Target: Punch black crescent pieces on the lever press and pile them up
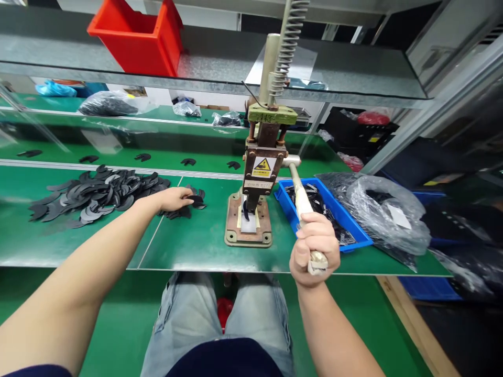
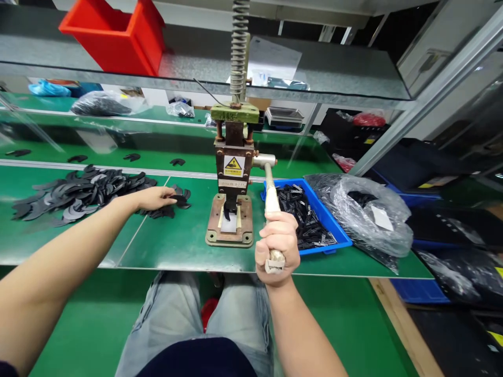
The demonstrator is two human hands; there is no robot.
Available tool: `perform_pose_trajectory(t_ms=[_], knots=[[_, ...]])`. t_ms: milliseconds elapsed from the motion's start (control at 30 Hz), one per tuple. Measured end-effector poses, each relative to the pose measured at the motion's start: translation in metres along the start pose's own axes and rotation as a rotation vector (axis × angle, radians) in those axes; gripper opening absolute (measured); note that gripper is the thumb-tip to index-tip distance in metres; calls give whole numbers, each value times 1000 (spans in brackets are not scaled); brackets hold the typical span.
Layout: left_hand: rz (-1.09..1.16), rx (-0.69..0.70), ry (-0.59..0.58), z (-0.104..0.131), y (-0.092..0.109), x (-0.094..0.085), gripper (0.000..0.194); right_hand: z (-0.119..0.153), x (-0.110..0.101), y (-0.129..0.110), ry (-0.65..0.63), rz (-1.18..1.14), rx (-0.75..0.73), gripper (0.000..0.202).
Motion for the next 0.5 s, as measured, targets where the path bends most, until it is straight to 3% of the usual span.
perform_pose_trajectory(t_ms=[100, 233, 333, 500], knots=[[352, 20, 27, 12, 18, 16, 46, 0, 0, 0, 8, -7, 6, 16], [766, 43, -70, 20, 58, 61, 62, 0, 1, -1, 13, -8, 5, 16], [872, 55, -112, 17, 91, 89, 64, 0, 1, -2, 2, 5, 11, 15], [965, 77, -76, 1, 134, 104, 56, 1, 0, -4, -4, -2, 11, 15]])
Point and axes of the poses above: each hand's wrist, its own z-axis away from the middle knuckle, its own x-axis out of the palm, y = z × x, the point moved 6 cm from there along -z, towards the middle knuckle, and after that the axes turned 6 degrees about -y, right-handed, at the moved point
